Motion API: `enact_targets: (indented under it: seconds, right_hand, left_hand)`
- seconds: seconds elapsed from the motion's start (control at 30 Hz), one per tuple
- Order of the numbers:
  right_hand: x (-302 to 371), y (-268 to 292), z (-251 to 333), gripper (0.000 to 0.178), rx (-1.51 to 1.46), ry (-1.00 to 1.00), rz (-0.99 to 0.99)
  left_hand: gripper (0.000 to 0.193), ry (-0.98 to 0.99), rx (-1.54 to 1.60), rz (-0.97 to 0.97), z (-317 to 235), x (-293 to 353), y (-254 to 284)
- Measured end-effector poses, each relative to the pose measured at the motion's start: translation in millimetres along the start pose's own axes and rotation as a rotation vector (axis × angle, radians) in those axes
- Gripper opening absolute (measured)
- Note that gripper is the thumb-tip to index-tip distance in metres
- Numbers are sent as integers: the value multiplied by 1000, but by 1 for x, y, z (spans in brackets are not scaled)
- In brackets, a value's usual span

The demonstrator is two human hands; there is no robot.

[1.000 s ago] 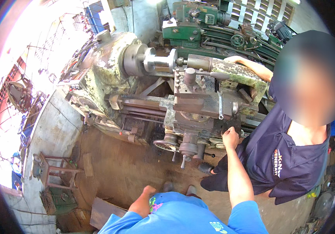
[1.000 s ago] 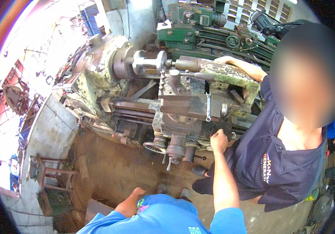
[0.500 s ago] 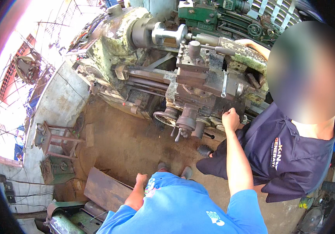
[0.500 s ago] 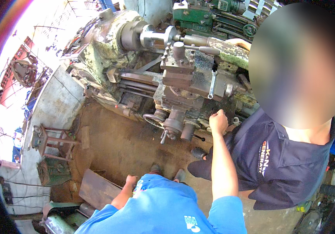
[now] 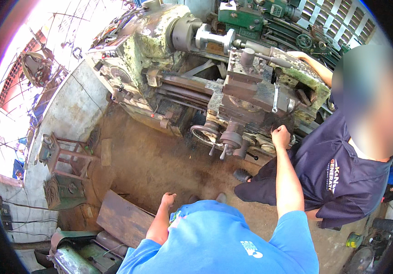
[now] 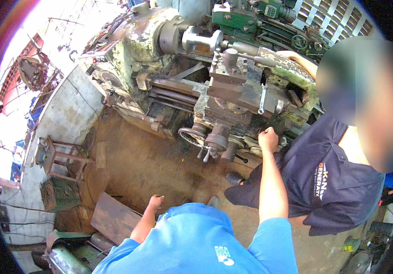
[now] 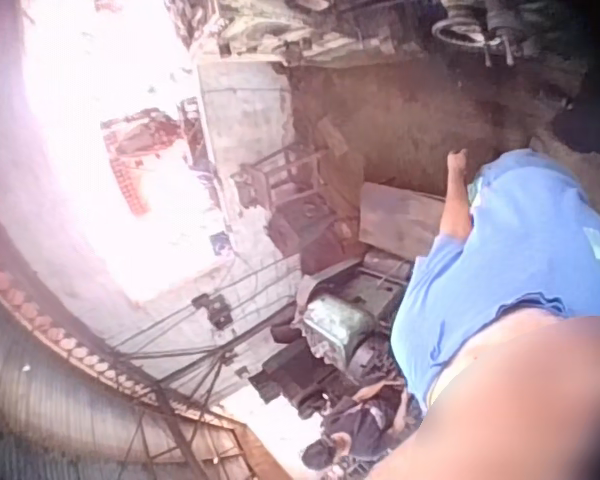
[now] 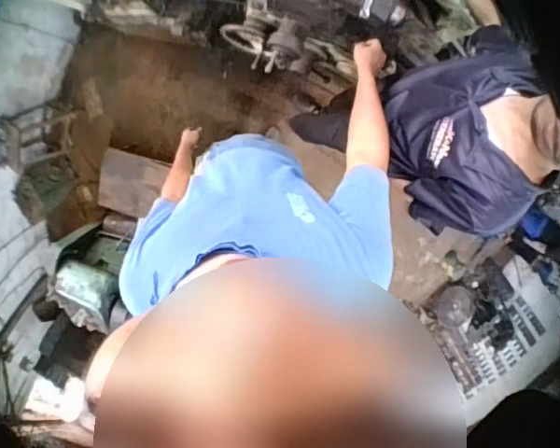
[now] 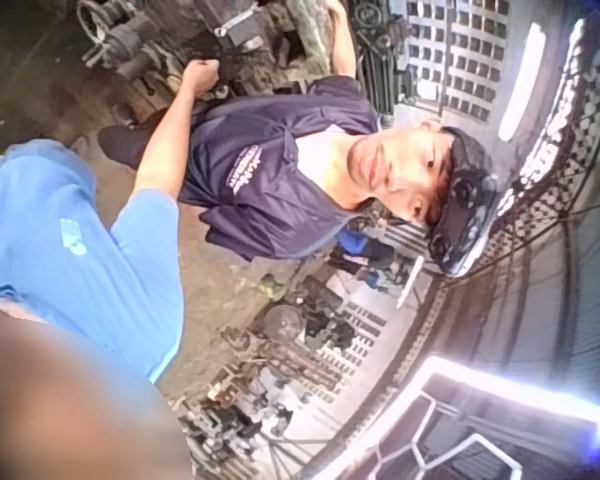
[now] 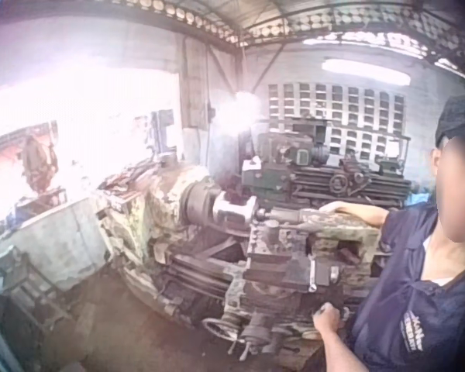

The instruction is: The person operates a metal lathe, turning handwheels to advance the carriage and tool post while a cylindrical workpiece rotates. They periodically use a wrench to clear metal shavings from the work area and adjust the tool position. Another person stands nearby observing the process.

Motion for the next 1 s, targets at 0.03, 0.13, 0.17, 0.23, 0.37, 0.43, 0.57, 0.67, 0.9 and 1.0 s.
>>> enact_targets:
  seconds: [0.03, 0.13, 0.17, 0.23, 0.37, 0.43, 0.57, 0.67, 0.9, 1.0]
  right_hand:
    - [-1, 0, -2, 11, 3, 9, 24]
    - [-3, -1, -3, 16, -23, -45, 65]
    - [-3, -1, -1, 17, 6, -79, 25]
    - [-2, -2, 5, 17, 99, -100, 3]
    - [2, -2, 14, 16, 129, -99, -60]
    - [2, -1, 14, 16, 111, -82, -86]
    - [0, -2, 10, 14, 93, -61, -70]
    - [-2, -4, 4, 13, 66, -76, -100]
    - [-2, -5, 3, 13, 62, -80, -111]
    - [-2, -6, 2, 13, 30, -94, -96]
  left_hand:
    - [39, 12, 8, 12, 5, 4, 6]
    - [38, 83, 33, 74, 32, 4, 34]
    - [38, 109, 23, 90, 46, 1, 45]
    - [36, 138, 10, 83, 73, -14, 68]
    - [30, 161, -138, -43, 130, -37, 94]
    - [29, 157, -125, 6, 147, -40, 90]
    - [29, 92, -265, 61, 134, -38, 71]
    - [25, 109, -47, 76, 106, -38, 67]
    - [33, 79, 45, 20, 69, -51, 65]
    - [38, 105, 69, 135, 77, -57, 60]
Point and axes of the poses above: each hand's wrist, its own x-axis away from the middle knuckle, its own y-axis out of the back of the hand, z = x × y, the point moved 2 cm from there along -x, towards the middle knuckle, and after that the axes turned 11 degrees about z, right-handed, at the moved point
